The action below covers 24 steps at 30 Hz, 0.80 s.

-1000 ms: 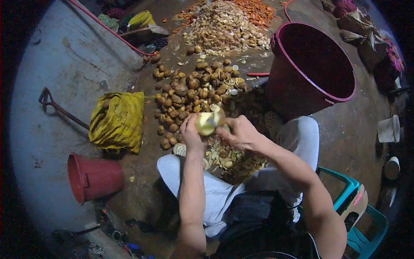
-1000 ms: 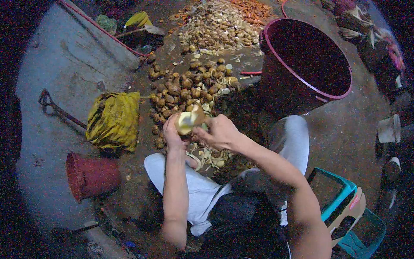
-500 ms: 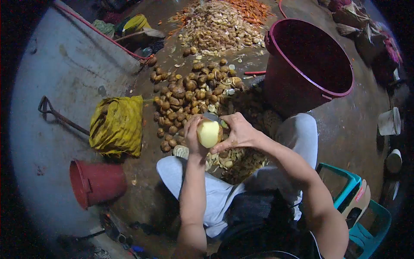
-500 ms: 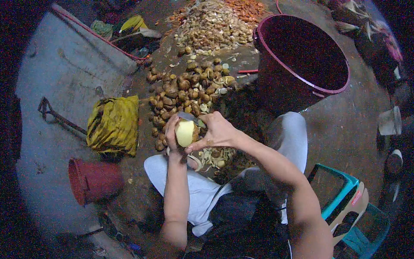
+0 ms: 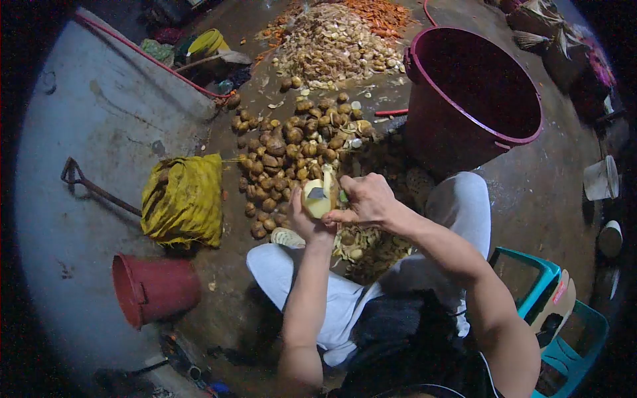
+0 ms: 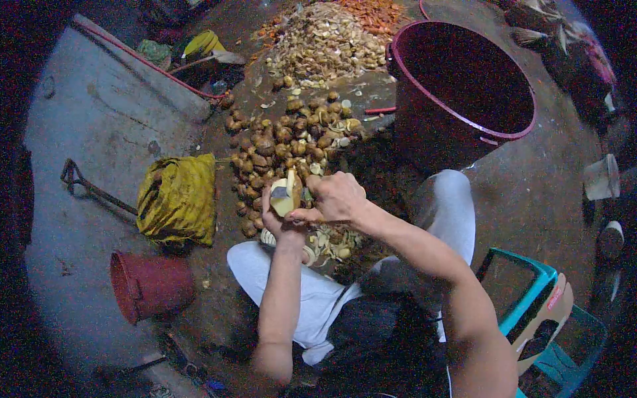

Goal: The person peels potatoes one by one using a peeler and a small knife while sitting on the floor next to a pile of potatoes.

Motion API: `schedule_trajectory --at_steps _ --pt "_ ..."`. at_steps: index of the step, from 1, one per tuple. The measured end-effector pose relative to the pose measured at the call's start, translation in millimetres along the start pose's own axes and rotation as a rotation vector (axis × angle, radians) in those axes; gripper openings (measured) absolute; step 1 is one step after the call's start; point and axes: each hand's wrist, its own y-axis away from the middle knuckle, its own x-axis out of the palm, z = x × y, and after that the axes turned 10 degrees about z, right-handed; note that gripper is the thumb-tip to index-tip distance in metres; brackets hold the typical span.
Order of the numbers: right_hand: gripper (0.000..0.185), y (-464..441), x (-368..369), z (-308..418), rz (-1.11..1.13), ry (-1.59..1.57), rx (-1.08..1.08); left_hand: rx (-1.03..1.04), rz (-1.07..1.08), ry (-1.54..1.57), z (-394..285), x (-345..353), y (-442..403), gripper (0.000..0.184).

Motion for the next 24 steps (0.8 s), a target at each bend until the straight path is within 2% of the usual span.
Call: schedule_trajectory --at_steps 2,3,6,9,11,14,15,17,18,19,20,21,22,24 --pt "0.079 -2 2 -4 -0.062 0.053 -0.002 -0.035 -0.131 0.044 4 -4 -2 0.028" --pt "0.079 -2 2 -4 -0.063 0.052 -0.001 -0.054 -0.06 0.071 5 -5 1 0.03" --pt "0.077 -2 0 -4 -0.052 0.041 -0.04 -0.09 -0.043 0.068 2 -3 2 0.032" --pt "0.074 -1 0 -3 -0.019 0.079 -0.044 -0.084 -0.106 0.019 -1 10 7 0.034" --pt "0.064 0 8 0 -0.074 0.055 -0.106 -0.089 -0.09 0.016 1 3 5 0.036" --pt "0.061 -1 11 4 -0.102 0.135 -0.052 -0.162 -0.087 0.068 4 -23 -3 0.042" --pt "0.061 -2 10 4 -0.106 0.135 -0.051 -0.259 0.247 0.288 2 -29 -7 0.043" --pt "0.067 -4 7 3 -0.039 0.059 -0.037 -0.286 0.1 0.362 10 -36 -10 0.044" --pt "0.067 -6 5 2 -0.042 0.06 -0.037 -0.286 0.103 0.362 11 -32 -8 0.044" --pt "0.066 -7 4 0 0.014 -0.163 -0.014 -0.314 -0.087 0.347 11 -30 -7 0.043" --pt "0.065 -7 3 -2 0.072 -0.388 0.01 -0.317 -0.1 0.311 9 -29 -6 0.041" --pt "0.065 -6 -5 1 0.09 -0.471 0.041 -0.32 -0.113 0.276 7 -27 -6 0.039" --pt "0.065 -6 -8 1 0.093 -0.473 0.04 -0.324 -0.127 0.24 5 -26 -5 0.037" --pt "0.068 -9 -11 -2 0.046 -0.422 0.073 -0.345 -0.01 0.353 0 -18 -5 0.046"
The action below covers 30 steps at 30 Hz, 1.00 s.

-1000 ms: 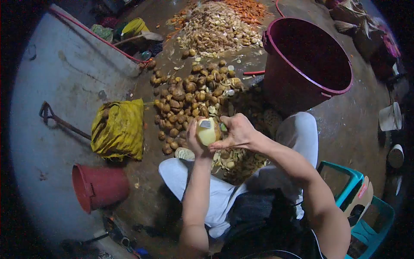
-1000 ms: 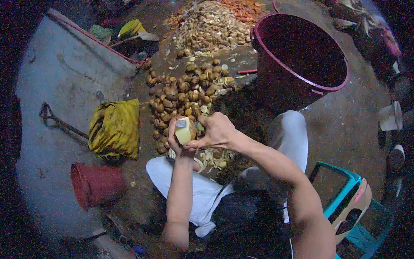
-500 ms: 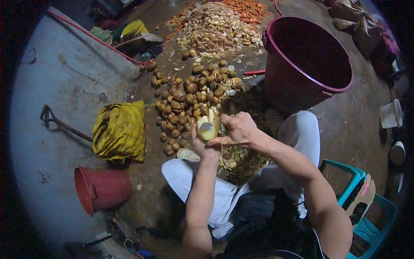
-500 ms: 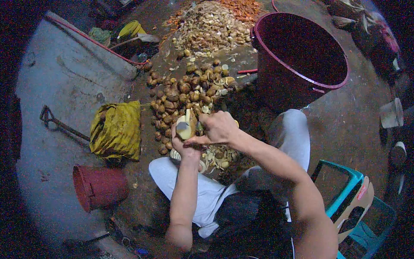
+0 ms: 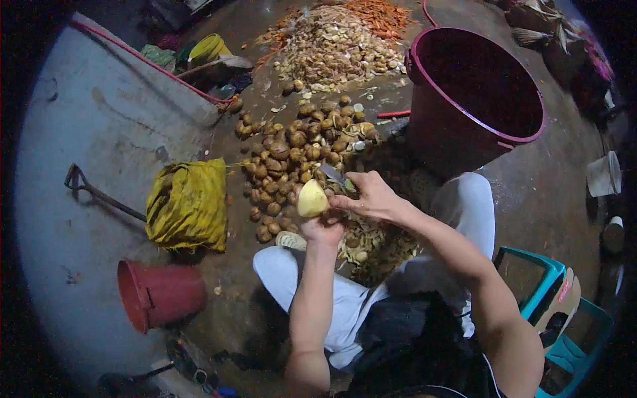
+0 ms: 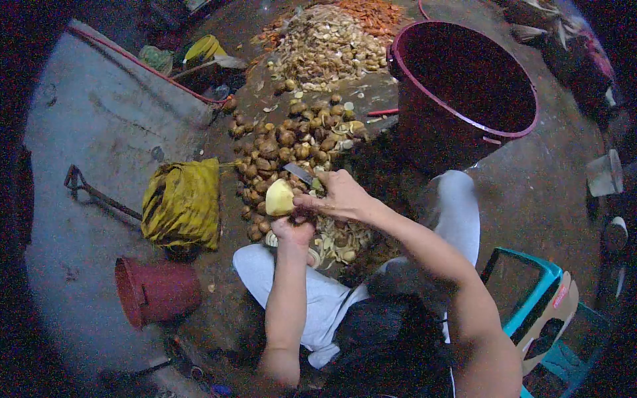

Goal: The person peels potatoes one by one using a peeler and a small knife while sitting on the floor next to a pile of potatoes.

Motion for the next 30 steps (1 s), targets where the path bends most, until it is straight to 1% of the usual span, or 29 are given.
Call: schedule_trajectory --at_steps 1,2,4,8,10,11,13,14,16,17,19,20,22,23,24,26,27,28,30 --pt "0.073 0 -2 -1 0.039 0.013 0.057 -0.065 -0.067 -0.04 -2 6 2 0.046" --pt "0.073 0 -4 -1 0.038 0.012 0.057 -0.065 -0.067 -0.041 -2 13 5 0.046" --pt "0.076 3 -7 -1 0.087 0.11 0.063 -0.07 0.101 -0.091 0 28 12 0.051" --pt "0.079 4 -8 2 0.053 0.114 0.029 -0.122 0.098 -0.208 2 40 18 0.053" --pt "0.078 2 -7 1 0.093 0.176 0.123 -0.037 0.06 -0.281 9 42 22 0.055" --pt "0.078 2 -6 1 0.092 0.176 0.124 -0.038 0.061 -0.282 10 39 22 0.055" --pt "0.076 2 -6 1 0.067 0.124 0.15 0.058 0.042 -0.445 11 29 19 0.058" --pt "0.076 3 -6 0 0.068 0.124 0.149 0.059 0.042 -0.445 7 21 15 0.058" --pt "0.067 3 -5 -3 0.019 0.112 0.103 -0.054 0.215 -0.505 -4 16 11 0.059" --pt "0.067 4 -4 -6 0.017 0.113 0.104 -0.056 0.216 -0.505 -6 13 11 0.059" --pt "0.069 3 -5 -10 -0.03 0.041 0.088 -0.049 0.234 -0.698 -7 34 18 0.056" --pt "0.069 3 -7 -12 -0.03 0.042 0.088 -0.049 0.235 -0.698 -9 34 17 0.056" --pt "0.073 6 -12 -12 -0.029 0.135 0.04 -0.054 0.299 -0.547 -11 33 17 0.049" --pt "0.077 7 -11 -14 -0.019 0.149 0.066 -0.035 0.319 -0.557 -10 34 17 0.045" --pt "0.077 8 -10 -12 -0.015 0.15 0.064 -0.031 0.318 -0.555 -9 29 15 0.045" --pt "0.084 9 -8 -6 0.061 0.263 0.06 0.037 0.162 -0.584 -6 14 8 0.044" --pt "0.082 9 -4 -6 0.043 0.254 0.052 0.057 0.085 -0.599 -2 15 7 0.044" --pt "0.082 9 1 -8 0.044 0.255 0.05 0.058 0.085 -0.598 2 15 8 0.044" --pt "0.083 7 9 -9 -0.04 0.182 0.01 0.116 0.033 -0.468 7 15 8 0.042"
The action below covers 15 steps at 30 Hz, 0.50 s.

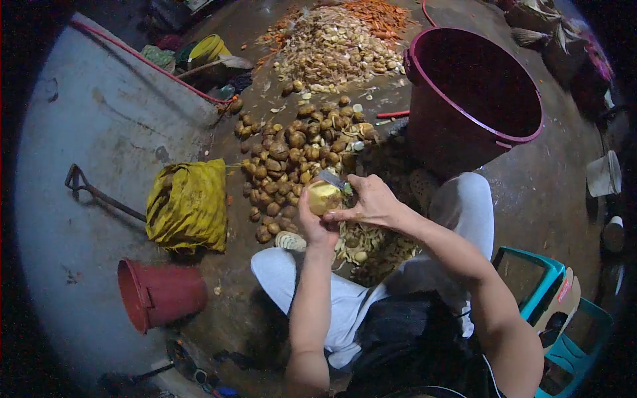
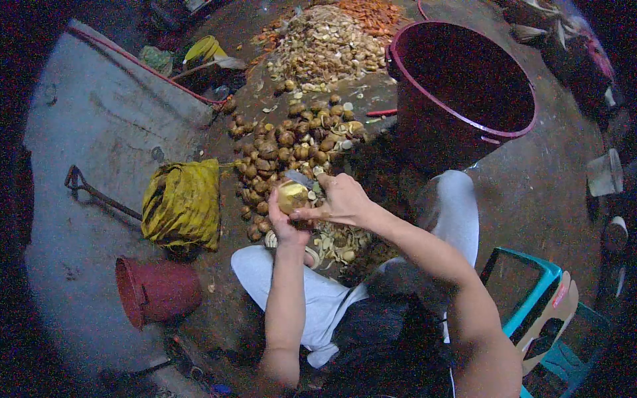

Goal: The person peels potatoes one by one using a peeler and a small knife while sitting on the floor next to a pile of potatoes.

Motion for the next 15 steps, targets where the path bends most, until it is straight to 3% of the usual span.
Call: schedule_trajectory --at_steps 7,12,15 --pt "0.084 -4 -3 8 -0.013 0.003 0.055 0.118 -0.019 -0.018 11 4 4 0.041" --pt "0.075 -7 -3 6 -0.077 0.073 -0.022 0.181 0.028 -0.019 8 10 7 0.042" --pt "0.074 -6 -7 8 0.002 0.097 0.017 0.205 0.009 -0.038 7 16 10 0.041"
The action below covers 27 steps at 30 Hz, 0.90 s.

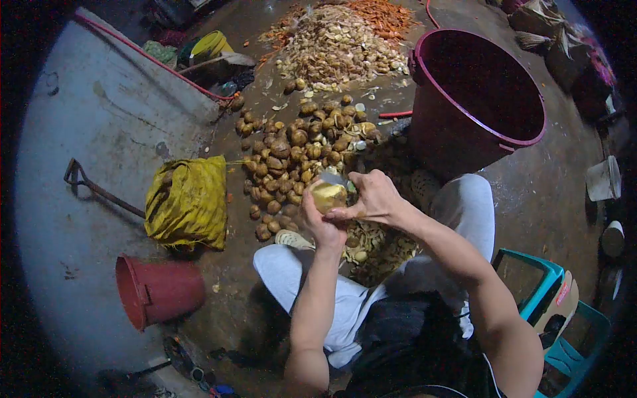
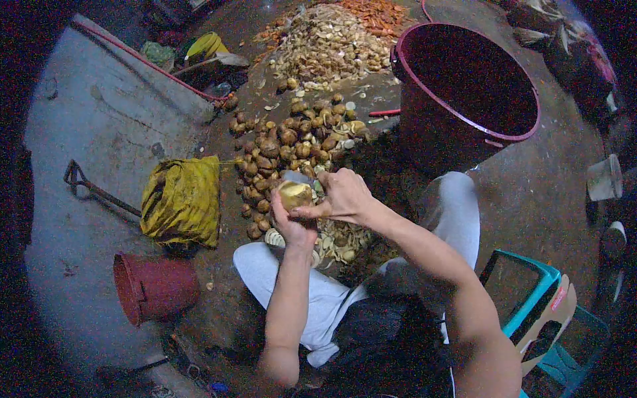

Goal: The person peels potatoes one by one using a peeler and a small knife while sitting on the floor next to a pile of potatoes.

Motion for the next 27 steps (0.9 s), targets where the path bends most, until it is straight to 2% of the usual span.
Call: schedule_trajectory --at_steps 4,7,8,11,13,15,17,18,19,21,25,27 --pt "0.075 1 7 -2 0.023 0.155 -0.005 0.076 -0.011 0.006 5 2 -1 0.043" --pt "0.07 2 13 -2 -0.1 0.275 -0.06 0.064 -0.069 0.03 16 -22 -11 0.045" --pt "0.067 1 22 -7 -0.111 0.29 -0.096 -0.07 0.362 0.404 19 -43 -18 0.045" --pt "0.061 -1 23 -10 -0.085 0.307 -0.137 -0.066 0.469 0.458 7 -15 -1 0.045" --pt "0.07 -5 22 -12 -0.082 0.06 -0.09 -0.204 -0.353 0.26 -6 30 -3 0.047" --pt "0.076 -4 11 -11 -0.027 0.002 -0.035 -0.241 -0.37 0.236 -7 13 -5 0.048" --pt "0.082 -5 6 -9 0.029 -0.055 0.021 -0.267 0.207 0.281 10 -37 -13 0.045" --pt "0.085 -6 5 -9 0.039 -0.039 0.044 -0.3 0.029 0.26 3 -21 -9 0.042" --pt "0.089 -6 5 -8 0.048 -0.022 0.068 -0.301 0.028 0.259 3 -13 -8 0.042" --pt "0.087 -6 5 -7 0.048 -0.005 0.054 -0.286 -0.211 0.312 3 -6 -7 0.037" --pt "0.081 -5 12 -8 0.007 0.086 -0.017 -0.297 -0.093 0.343 0 3 0 0.039" --pt "0.075 -1 14 -5 -0.034 0.131 -0.059 -0.251 -0.226 0.331 -5 26 3 0.033"
